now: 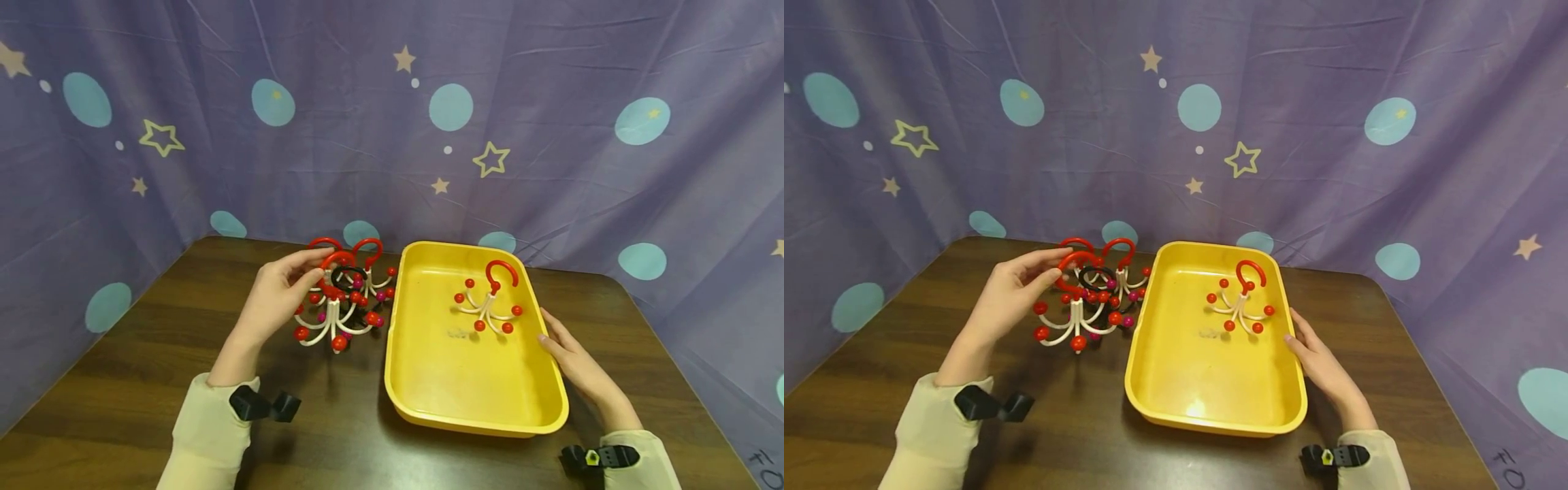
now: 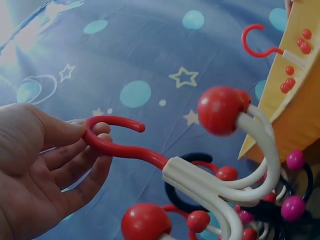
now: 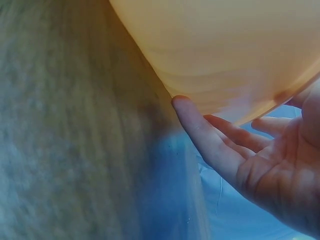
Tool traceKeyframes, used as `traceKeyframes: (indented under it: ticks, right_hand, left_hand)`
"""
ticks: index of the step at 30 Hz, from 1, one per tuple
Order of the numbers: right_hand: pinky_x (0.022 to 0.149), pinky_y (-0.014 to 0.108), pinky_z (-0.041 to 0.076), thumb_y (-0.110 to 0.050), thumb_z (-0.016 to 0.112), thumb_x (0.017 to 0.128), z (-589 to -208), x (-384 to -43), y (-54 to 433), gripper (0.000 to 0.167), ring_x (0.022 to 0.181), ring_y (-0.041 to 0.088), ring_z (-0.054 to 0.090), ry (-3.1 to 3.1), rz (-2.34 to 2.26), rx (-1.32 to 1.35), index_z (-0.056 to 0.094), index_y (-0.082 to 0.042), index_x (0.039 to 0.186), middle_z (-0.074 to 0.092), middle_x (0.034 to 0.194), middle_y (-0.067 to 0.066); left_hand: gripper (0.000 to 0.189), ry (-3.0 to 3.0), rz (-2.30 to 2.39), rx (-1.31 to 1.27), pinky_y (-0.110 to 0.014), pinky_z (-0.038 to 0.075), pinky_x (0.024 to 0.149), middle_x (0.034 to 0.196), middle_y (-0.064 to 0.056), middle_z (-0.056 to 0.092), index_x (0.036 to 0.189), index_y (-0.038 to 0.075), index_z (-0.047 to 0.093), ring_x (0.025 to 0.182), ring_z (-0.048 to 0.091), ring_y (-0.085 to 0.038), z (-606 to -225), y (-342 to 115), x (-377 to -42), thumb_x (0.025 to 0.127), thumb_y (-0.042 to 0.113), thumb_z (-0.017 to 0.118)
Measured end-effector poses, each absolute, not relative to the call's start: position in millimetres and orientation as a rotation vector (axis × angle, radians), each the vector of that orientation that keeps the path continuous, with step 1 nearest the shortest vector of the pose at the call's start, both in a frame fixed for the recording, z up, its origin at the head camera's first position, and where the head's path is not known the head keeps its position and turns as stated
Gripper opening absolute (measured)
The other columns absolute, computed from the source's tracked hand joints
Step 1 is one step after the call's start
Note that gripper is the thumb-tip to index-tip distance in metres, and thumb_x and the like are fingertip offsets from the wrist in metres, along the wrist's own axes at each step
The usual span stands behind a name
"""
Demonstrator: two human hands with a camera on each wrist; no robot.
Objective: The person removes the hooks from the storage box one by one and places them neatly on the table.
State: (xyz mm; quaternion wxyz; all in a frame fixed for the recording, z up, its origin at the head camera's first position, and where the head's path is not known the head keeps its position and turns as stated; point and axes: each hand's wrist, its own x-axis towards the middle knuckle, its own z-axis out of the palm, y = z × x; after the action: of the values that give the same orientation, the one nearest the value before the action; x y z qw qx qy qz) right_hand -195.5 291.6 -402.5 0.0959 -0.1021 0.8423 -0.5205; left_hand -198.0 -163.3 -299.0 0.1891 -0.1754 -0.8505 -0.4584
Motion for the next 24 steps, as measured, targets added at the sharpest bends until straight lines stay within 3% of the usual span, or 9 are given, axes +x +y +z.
traceKeyframes:
  ticks: [10, 16, 20, 24]
  right_hand:
    - [0.081, 0.024, 0.046, -0.031, 0.035, 0.099, -401.6, -194.7, 291.5, 0.064, 0.117, 0.038, 0.043, 2.502, -1.537, -0.300, -0.001, -0.007, 0.147, 0.012, 0.145, 0.031]
    - [0.079, 0.024, 0.048, -0.030, 0.036, 0.099, -401.7, -195.1, 291.8, 0.064, 0.110, 0.034, 0.050, 2.477, -1.571, -0.304, -0.001, -0.007, 0.146, 0.019, 0.142, 0.033]
    - [0.081, 0.024, 0.047, -0.031, 0.035, 0.099, -401.7, -195.1, 291.4, 0.064, 0.115, 0.037, 0.045, 2.495, -1.550, -0.293, -0.001, -0.007, 0.147, 0.014, 0.144, 0.031]
    - [0.083, 0.024, 0.045, -0.032, 0.035, 0.099, -401.9, -195.3, 291.1, 0.064, 0.120, 0.040, 0.038, 2.513, -1.525, -0.288, -0.001, -0.007, 0.147, 0.009, 0.146, 0.030]
  left_hand:
    - [0.030, -2.321, -1.303, -0.402, -0.011, 0.045, 0.064, 0.093, -0.017, 0.068, 0.117, 0.004, 0.062, 0.074, 0.060, 0.002, -302.1, -182.9, -200.2, 0.087, 0.003, 0.059]
    - [0.030, -2.295, -1.309, -0.326, -0.014, 0.047, 0.060, 0.097, -0.017, 0.067, 0.117, 0.004, 0.061, 0.074, 0.062, -0.005, -308.1, -190.9, -207.6, 0.087, 0.004, 0.059]
    - [0.029, -2.280, -1.296, -0.289, -0.012, 0.046, 0.060, 0.097, -0.015, 0.068, 0.116, 0.004, 0.062, 0.076, 0.063, -0.011, -313.5, -193.8, -213.9, 0.087, 0.004, 0.059]
    - [0.028, -2.250, -1.302, -0.273, -0.010, 0.043, 0.061, 0.095, -0.017, 0.068, 0.114, 0.002, 0.063, 0.073, 0.061, -0.006, -317.6, -195.3, -219.2, 0.086, 0.002, 0.059]
